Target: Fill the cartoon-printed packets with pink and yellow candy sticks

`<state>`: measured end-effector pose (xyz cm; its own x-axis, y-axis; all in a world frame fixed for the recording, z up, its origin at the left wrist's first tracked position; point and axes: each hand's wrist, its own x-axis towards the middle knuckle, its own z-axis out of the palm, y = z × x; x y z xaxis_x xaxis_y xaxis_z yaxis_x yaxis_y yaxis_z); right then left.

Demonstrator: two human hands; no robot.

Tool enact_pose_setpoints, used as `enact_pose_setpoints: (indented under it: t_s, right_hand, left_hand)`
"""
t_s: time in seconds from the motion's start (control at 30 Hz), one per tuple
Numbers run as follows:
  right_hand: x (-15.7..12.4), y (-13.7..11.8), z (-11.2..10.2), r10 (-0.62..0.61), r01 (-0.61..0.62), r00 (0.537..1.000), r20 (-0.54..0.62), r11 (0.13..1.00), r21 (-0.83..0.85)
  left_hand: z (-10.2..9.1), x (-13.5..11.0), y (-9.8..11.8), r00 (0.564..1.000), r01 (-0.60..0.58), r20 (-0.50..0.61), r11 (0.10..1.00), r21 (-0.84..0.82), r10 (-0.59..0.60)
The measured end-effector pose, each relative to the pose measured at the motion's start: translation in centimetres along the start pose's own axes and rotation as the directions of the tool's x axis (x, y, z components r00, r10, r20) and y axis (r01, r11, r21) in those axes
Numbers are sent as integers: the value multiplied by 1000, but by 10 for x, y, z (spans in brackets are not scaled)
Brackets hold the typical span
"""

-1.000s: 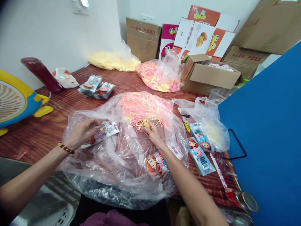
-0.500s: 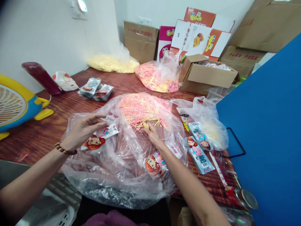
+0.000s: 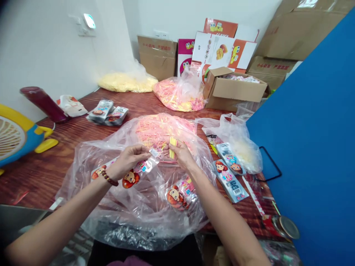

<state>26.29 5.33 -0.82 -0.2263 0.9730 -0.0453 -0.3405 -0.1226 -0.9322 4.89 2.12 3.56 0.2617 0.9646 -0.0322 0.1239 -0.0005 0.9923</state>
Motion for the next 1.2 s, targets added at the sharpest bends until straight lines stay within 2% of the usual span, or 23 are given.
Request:
enact_pose_setpoints:
  t_s: [0.1,0.17,0.23,0.33,0.4,0.47,0.57,0.7,0.8,0.87,0.93,1.0,1.13,1.2]
  right_hand:
    - [-13,-20,4,-175,174,984,20,951,-256]
    - [-20,-28,8,-274,293,955,112,829,-476]
    - [-25,-32,12,-288,365,931,227,685,-630]
    - [-28,-31,18,-268,425,905,331,513,-746]
    - [-29,-28,20,-258,437,898,356,440,-784]
    - [-29,-27,20,-249,438,898,364,415,-797]
    - [-31,-28,20,-237,431,902,360,460,-777]
    - [-33,-33,20,-239,364,931,274,626,-690]
    - [-35,-40,23,-283,296,954,99,832,-469]
    - [-38,-44,28,-321,305,947,-26,921,-243]
    - [-41,-49,35,-359,354,927,-107,933,-67]
    - [-44,-52,43,-401,409,904,-150,912,23]
    - [-46,-55,58,-472,484,862,-183,875,23]
    - [-46,-53,63,-479,490,857,-191,872,9]
  left_hand:
    - [12,3,-5,999,-2,44,998,69,-1]
    - [16,2,-4,998,-7,64,995,103,0]
    - [18,1,-3,997,-14,78,992,122,5]
    - [18,-2,-1,995,-16,97,988,152,1]
    - [17,-4,-1,993,5,111,985,172,-24]
    - [17,-6,-2,990,22,132,982,188,-48]
    - [16,-8,-3,982,-17,187,983,183,-18]
    - [14,-10,-7,969,-89,241,985,148,52]
    - [14,-12,-11,973,-135,202,982,129,108]
    - [14,-14,-11,976,-163,162,979,121,143]
    - [15,-15,-10,978,-181,128,976,117,166]
    - [18,-16,-7,975,-201,116,972,117,188]
    - [24,-15,-3,966,-243,124,963,118,229]
    - [27,-14,-2,962,-253,133,960,117,237]
